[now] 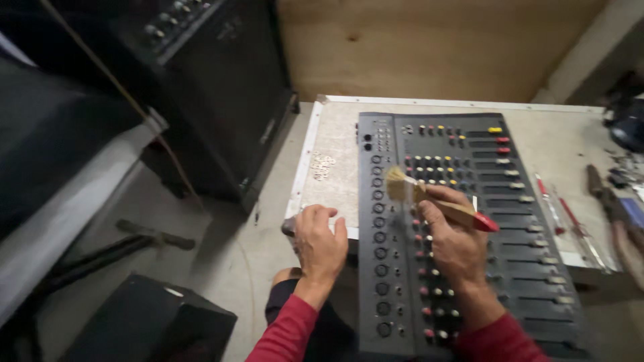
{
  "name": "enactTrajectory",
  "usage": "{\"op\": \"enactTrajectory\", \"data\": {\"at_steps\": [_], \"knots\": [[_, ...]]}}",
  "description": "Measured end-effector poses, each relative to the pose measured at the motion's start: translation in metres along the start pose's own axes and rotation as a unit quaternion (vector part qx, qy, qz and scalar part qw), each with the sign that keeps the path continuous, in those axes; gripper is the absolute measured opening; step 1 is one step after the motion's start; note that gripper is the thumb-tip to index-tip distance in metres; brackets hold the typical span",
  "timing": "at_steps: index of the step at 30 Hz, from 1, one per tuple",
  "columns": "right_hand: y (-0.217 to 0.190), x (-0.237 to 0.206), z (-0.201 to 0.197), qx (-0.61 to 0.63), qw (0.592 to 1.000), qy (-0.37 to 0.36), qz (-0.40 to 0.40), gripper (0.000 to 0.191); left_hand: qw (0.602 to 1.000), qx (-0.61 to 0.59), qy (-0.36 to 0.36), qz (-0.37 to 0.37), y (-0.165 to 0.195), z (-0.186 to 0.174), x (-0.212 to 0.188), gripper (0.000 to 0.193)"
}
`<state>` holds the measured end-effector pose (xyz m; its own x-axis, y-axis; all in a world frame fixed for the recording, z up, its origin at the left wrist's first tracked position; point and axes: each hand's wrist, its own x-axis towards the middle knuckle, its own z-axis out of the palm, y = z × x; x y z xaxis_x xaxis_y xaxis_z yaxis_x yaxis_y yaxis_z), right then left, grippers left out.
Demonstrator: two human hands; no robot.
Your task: The person sits on the floor and cleans the knobs and surface of an audio mixing console using a wide brush, sweeping across rows of knobs and around the panel. They occasionally pick up a screwdriver to work on the panel screws and resume brushing.
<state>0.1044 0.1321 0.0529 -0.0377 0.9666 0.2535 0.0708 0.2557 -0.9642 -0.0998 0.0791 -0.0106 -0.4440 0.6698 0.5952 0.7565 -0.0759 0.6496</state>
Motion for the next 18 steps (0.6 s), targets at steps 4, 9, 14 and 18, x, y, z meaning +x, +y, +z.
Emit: {"op": "enactTrajectory", "data": {"at_steps": [4,9,14,18], "knots": [[-0.012,0.011,-0.046,-0.104,0.975,0.014,-0.197,0.025,0.994,-0.086,-0.057,0.037,0.052,0.009,-0.005,0.010],[-0.016,0.020,-0.101,-0.285,0.913,0.023,-0.292,0.027,0.979,-0.148,-0.116,0.085,0.102,0.021,-0.016,0.009],[-0.003,0.014,-0.129,-0.387,0.869,-0.008,-0.309,0.032,0.966,-0.114,-0.198,0.118,0.134,0.040,-0.030,0.014],[0.008,0.012,-0.137,-0.393,0.864,-0.045,-0.312,0.039,0.963,-0.044,-0.224,0.146,0.152,0.055,-0.035,0.027]]}}
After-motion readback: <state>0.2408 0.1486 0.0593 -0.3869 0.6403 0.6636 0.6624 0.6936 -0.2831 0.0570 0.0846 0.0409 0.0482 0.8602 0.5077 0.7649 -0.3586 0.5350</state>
